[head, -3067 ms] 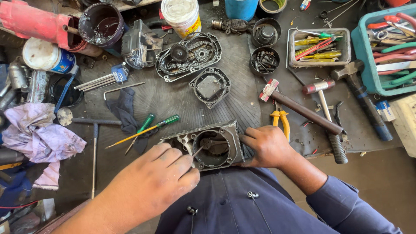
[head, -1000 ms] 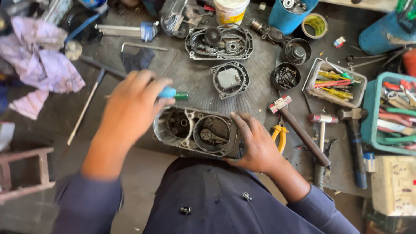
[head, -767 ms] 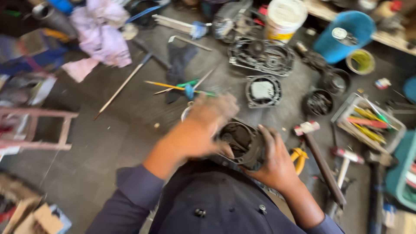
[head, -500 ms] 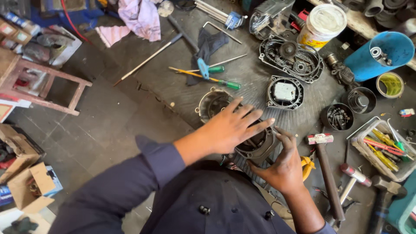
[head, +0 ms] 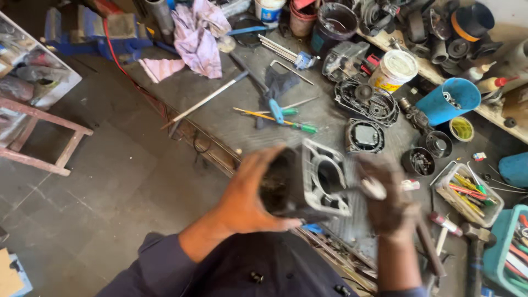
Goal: The person works on a small engine crankcase at a cluttered workbench, prying and unscrewing components by hand, driving a screwdriver and tapping parts with a mallet, and fitting crankcase halves together. They carry the engine housing to a bench vise and continue working on it with a screwdriver and wrench.
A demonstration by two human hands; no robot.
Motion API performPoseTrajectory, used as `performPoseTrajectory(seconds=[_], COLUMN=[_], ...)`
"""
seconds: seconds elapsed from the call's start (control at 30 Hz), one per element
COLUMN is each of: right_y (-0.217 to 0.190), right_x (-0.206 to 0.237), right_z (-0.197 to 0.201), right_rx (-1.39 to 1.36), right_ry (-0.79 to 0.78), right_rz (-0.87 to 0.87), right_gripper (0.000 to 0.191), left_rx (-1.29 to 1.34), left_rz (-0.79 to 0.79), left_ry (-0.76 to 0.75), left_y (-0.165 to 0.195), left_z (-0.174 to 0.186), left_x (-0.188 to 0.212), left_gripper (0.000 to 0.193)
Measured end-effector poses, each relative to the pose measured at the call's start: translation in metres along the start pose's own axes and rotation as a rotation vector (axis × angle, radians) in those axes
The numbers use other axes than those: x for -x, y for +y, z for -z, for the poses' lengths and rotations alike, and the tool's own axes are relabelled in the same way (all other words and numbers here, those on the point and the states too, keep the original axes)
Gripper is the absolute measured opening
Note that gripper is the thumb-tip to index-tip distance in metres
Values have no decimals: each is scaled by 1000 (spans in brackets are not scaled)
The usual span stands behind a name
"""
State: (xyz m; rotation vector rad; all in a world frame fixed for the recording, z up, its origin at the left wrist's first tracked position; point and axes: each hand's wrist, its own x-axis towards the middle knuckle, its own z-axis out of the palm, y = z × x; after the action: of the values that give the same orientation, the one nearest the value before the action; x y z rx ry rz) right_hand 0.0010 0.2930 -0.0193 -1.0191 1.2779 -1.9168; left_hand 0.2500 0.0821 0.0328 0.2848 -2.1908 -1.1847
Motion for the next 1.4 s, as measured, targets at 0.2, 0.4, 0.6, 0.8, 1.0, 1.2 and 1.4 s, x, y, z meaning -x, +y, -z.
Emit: performPoseTrajectory(seconds=[0.2,0.4,0.6,0.8,1.0,1.2,1.4], right_y=[88,143,178,209,213,229,218], right_x=[-26,-86,-106,-128,-137,-174,-200], right_z=[-198,-371,-454,-464,-438,-452,-442], right_rx=[-329,-783,-894,-884,-267,-11,-125], right_ry=[-280,-35,-108,-13,-14,529,1034], right_rz=[-310,-781,-771,-576,-173,-397,-220], right_gripper=[96,69,80,95,122,112,77], left_rx=[829,1323,1594,1777,1551,1331,1350], left_rz=[211,214,282,268,442,809,1113], left_ry=[189,310,532,391,404,351,-165], left_y=[-63,-142,-187,-232,-273,-302,-318], left_z=[136,236,288,327,337,309,276], left_x=[55,117,120,78,23,-42,-86], left_gripper=[117,72,80,78,74,78,82])
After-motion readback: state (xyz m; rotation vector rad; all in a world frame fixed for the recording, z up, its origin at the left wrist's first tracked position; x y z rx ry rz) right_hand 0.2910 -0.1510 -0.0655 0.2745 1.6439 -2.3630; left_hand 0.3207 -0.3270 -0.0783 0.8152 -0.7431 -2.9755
